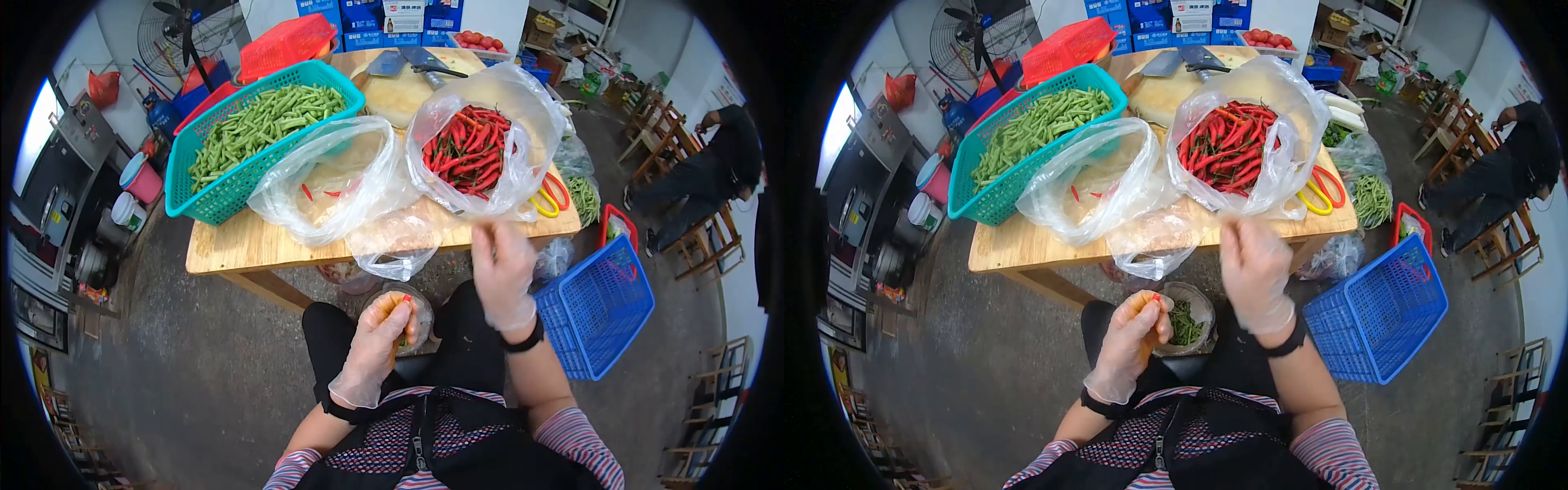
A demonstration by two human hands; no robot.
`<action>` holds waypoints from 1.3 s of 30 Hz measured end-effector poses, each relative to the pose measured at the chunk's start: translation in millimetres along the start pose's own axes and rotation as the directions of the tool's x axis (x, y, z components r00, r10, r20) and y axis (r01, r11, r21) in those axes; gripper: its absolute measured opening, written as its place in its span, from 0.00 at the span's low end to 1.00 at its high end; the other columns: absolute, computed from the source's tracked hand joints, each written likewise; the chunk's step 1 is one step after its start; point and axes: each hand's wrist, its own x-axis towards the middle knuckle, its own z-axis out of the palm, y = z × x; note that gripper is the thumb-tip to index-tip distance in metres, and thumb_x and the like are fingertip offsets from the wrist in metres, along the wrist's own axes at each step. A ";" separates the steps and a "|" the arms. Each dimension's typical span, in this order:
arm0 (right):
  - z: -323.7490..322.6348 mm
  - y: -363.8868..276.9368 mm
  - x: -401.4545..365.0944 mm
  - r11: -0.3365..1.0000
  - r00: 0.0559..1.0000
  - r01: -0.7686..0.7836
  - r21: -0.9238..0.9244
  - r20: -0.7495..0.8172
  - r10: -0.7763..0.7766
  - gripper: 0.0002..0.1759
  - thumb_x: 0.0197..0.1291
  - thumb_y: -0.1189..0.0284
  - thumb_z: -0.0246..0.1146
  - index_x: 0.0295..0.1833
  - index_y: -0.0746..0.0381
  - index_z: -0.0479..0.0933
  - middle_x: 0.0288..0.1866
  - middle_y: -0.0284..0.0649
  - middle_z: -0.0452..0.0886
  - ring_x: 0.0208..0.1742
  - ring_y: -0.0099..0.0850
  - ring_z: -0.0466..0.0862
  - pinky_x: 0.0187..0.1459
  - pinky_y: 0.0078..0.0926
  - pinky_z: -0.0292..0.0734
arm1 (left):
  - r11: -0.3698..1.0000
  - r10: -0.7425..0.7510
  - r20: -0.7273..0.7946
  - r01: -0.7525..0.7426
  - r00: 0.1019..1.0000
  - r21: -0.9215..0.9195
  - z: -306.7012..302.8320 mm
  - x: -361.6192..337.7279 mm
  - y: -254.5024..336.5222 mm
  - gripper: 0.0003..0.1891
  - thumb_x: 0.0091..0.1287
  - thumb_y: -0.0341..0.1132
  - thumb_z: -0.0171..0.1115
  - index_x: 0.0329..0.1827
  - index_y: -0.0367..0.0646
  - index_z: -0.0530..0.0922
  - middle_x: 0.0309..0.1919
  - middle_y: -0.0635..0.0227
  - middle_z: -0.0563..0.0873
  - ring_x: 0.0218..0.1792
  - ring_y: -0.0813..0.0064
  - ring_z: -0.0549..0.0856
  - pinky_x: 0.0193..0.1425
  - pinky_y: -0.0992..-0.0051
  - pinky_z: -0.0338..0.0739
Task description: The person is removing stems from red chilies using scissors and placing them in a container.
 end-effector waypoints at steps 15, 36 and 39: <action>4.5 33.9 44.7 0.947 0.935 0.312 -0.073 -0.153 -0.320 0.11 0.45 0.80 0.67 0.37 0.59 0.79 0.37 0.39 0.79 0.39 0.38 0.81 0.36 0.33 0.75 | 0.999 -0.045 0.044 0.045 0.998 -0.009 4.4 4.9 -6.4 0.08 0.73 0.36 0.55 0.44 0.39 0.75 0.26 0.71 0.76 0.26 0.80 0.73 0.34 0.82 0.67; 5.0 -8.5 -58.6 0.258 0.655 -0.754 0.604 0.716 0.240 0.08 0.66 0.71 0.62 0.44 0.67 0.76 0.37 0.32 0.79 0.37 0.18 0.76 0.42 0.17 0.73 | 0.931 0.022 -0.010 -0.017 1.000 0.364 7.6 -3.5 -6.5 0.08 0.68 0.33 0.61 0.41 0.36 0.81 0.29 0.75 0.81 0.31 0.86 0.77 0.38 0.83 0.73; 6.0 -12.9 -61.7 0.241 0.651 -0.759 0.605 0.699 0.295 0.09 0.64 0.69 0.62 0.39 0.65 0.77 0.34 0.33 0.79 0.32 0.19 0.75 0.38 0.18 0.72 | 0.922 0.011 0.006 -0.012 1.000 0.388 6.9 -4.7 -7.4 0.08 0.69 0.33 0.60 0.41 0.35 0.81 0.30 0.75 0.81 0.31 0.87 0.76 0.37 0.84 0.71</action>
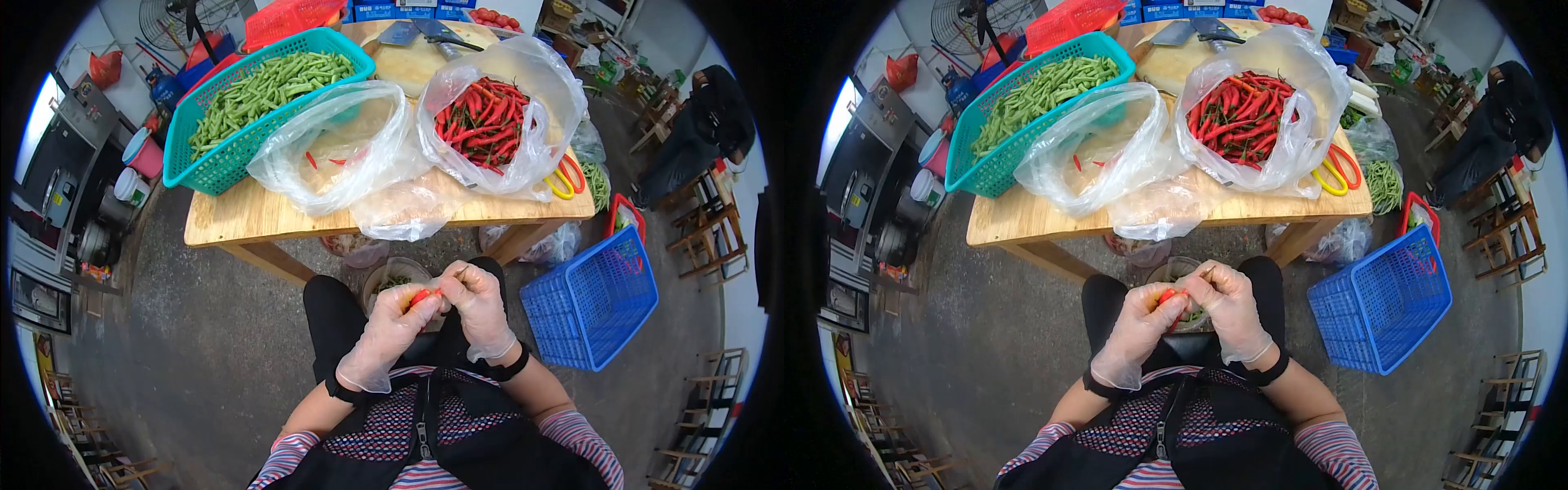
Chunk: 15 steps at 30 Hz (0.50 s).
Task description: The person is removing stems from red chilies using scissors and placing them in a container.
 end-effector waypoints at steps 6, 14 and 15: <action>-13.7 17.9 4.0 0.782 0.957 -0.278 0.557 0.234 0.174 0.11 0.67 0.67 0.60 0.38 0.65 0.76 0.31 0.31 0.77 0.31 0.19 0.74 0.37 0.17 0.71 | 0.959 -0.095 0.213 0.147 0.972 -0.243 -11.6 4.5 -6.4 0.10 0.70 0.36 0.59 0.39 0.36 0.79 0.30 0.72 0.80 0.29 0.85 0.75 0.36 0.84 0.70; -7.6 32.0 11.9 0.976 0.969 -0.169 -0.135 -0.206 0.139 0.08 0.64 0.72 0.62 0.38 0.66 0.80 0.29 0.29 0.78 0.28 0.16 0.73 0.33 0.17 0.71 | 0.933 -0.106 0.103 0.135 0.989 -0.333 -13.7 4.1 -7.4 0.10 0.72 0.38 0.56 0.35 0.41 0.74 0.27 0.71 0.76 0.26 0.80 0.72 0.33 0.81 0.68; -13.4 44.4 14.5 0.923 0.989 -0.049 -0.382 -0.149 -0.009 0.08 0.61 0.74 0.62 0.43 0.68 0.78 0.33 0.35 0.82 0.31 0.23 0.79 0.37 0.21 0.75 | 0.935 -0.084 0.065 0.101 0.994 -0.339 -12.7 5.8 -8.3 0.10 0.72 0.38 0.55 0.37 0.40 0.74 0.26 0.70 0.76 0.25 0.79 0.72 0.31 0.80 0.68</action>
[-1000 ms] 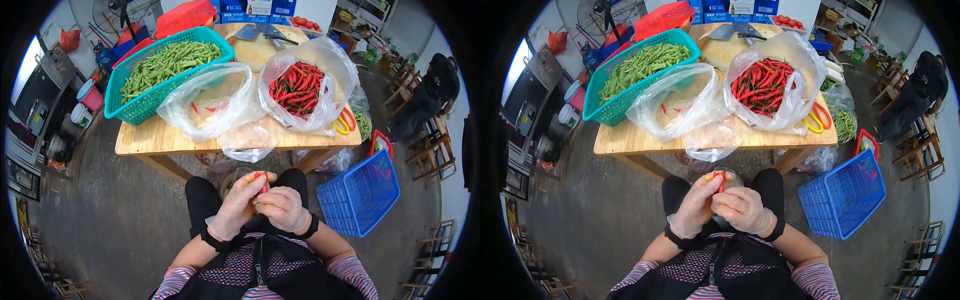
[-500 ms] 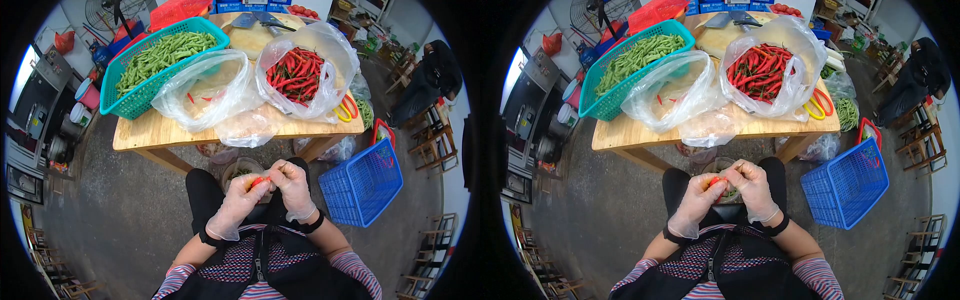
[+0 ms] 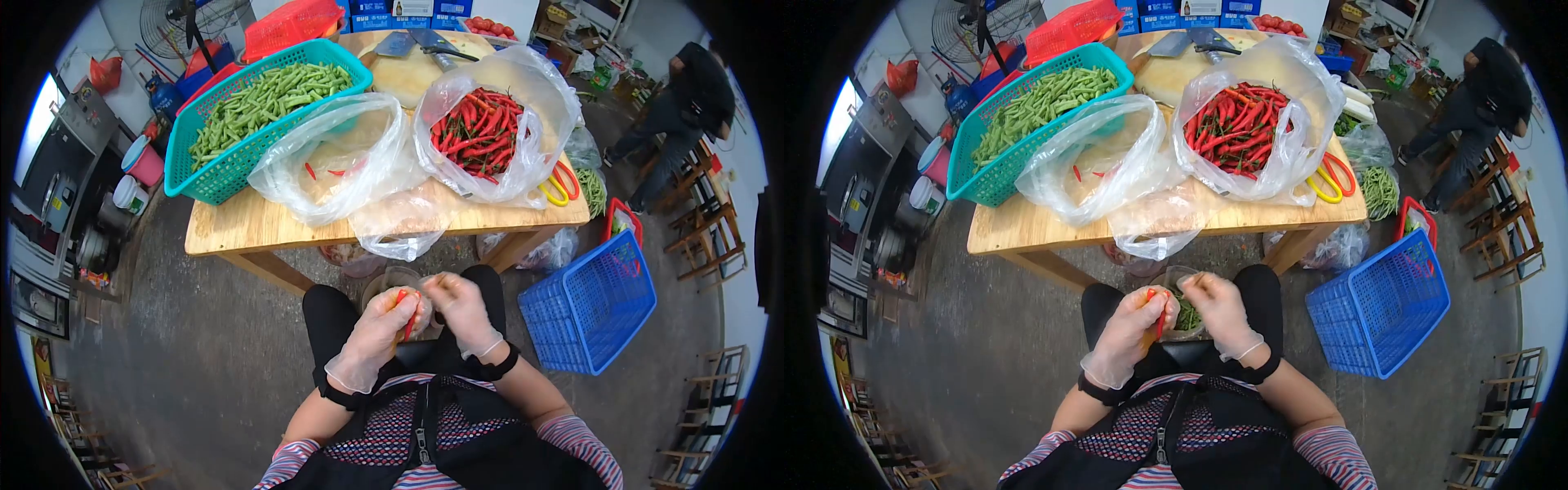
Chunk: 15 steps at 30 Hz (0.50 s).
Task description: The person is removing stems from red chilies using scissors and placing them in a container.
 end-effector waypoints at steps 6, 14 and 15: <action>-1.3 -16.7 5.7 0.758 0.903 0.372 -0.535 0.020 -0.429 0.14 0.58 0.78 0.60 0.51 0.65 0.77 0.40 0.48 0.83 0.38 0.45 0.83 0.43 0.38 0.79 | 0.999 -0.035 -0.083 0.037 0.996 0.027 2.5 -5.5 16.5 0.09 0.74 0.37 0.52 0.41 0.40 0.73 0.18 0.71 0.72 0.17 0.77 0.70 0.25 0.78 0.67; -54.7 -119.9 48.7 0.439 0.532 0.484 -0.757 -0.143 -0.834 0.05 0.57 0.76 0.61 0.39 0.64 0.79 0.33 0.46 0.81 0.35 0.44 0.82 0.38 0.38 0.75 | -0.049 0.734 0.157 -0.178 0.661 0.983 1.8 31.9 148.0 0.12 0.65 0.32 0.58 0.49 0.37 0.74 0.32 0.52 0.83 0.36 0.50 0.83 0.41 0.59 0.77; -63.4 -130.9 63.6 0.401 0.503 0.461 -0.792 -0.139 -0.853 0.05 0.56 0.76 0.62 0.39 0.62 0.80 0.33 0.46 0.80 0.36 0.44 0.81 0.39 0.38 0.75 | -0.158 0.732 0.187 -0.103 0.656 0.982 -1.1 45.0 157.5 0.12 0.64 0.31 0.59 0.49 0.36 0.75 0.35 0.50 0.84 0.40 0.47 0.83 0.43 0.56 0.77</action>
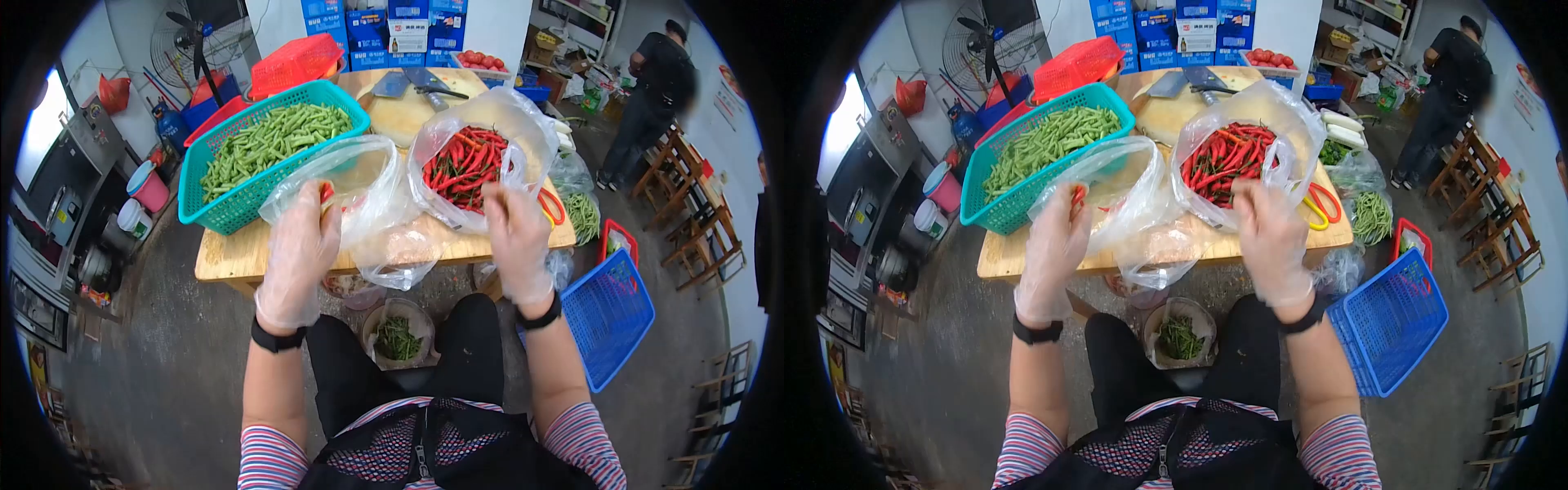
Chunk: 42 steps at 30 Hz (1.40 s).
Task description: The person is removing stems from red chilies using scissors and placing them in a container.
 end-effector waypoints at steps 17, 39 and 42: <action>-19.1 -21.6 -15.0 0.854 0.848 0.483 0.193 0.139 -0.511 0.11 0.48 0.80 0.62 0.40 0.61 0.78 0.39 0.41 0.82 0.40 0.39 0.84 0.37 0.36 0.81 | -0.090 0.078 0.680 0.685 0.729 -0.723 48.7 -107.6 48.7 0.17 0.74 0.38 0.53 0.60 0.39 0.74 0.50 0.68 0.83 0.49 0.77 0.81 0.56 0.74 0.74; 9.0 -74.9 -158.4 0.179 0.504 -0.864 0.471 0.803 0.318 0.09 0.66 0.70 0.61 0.43 0.66 0.78 0.33 0.31 0.79 0.32 0.15 0.75 0.35 0.14 0.71 | 0.630 -0.330 0.432 0.536 0.840 -0.562 59.3 -203.7 22.8 0.11 0.67 0.32 0.62 0.44 0.33 0.83 0.28 0.65 0.85 0.29 0.81 0.82 0.35 0.77 0.77; 7.4 -72.1 -160.4 0.206 0.467 -0.884 0.420 0.816 0.342 0.08 0.66 0.71 0.61 0.41 0.66 0.78 0.32 0.32 0.79 0.31 0.16 0.75 0.33 0.13 0.70 | 0.716 -0.253 0.377 0.435 0.891 -0.546 60.0 -206.4 23.3 0.10 0.67 0.31 0.61 0.43 0.33 0.83 0.27 0.66 0.85 0.27 0.83 0.80 0.33 0.79 0.75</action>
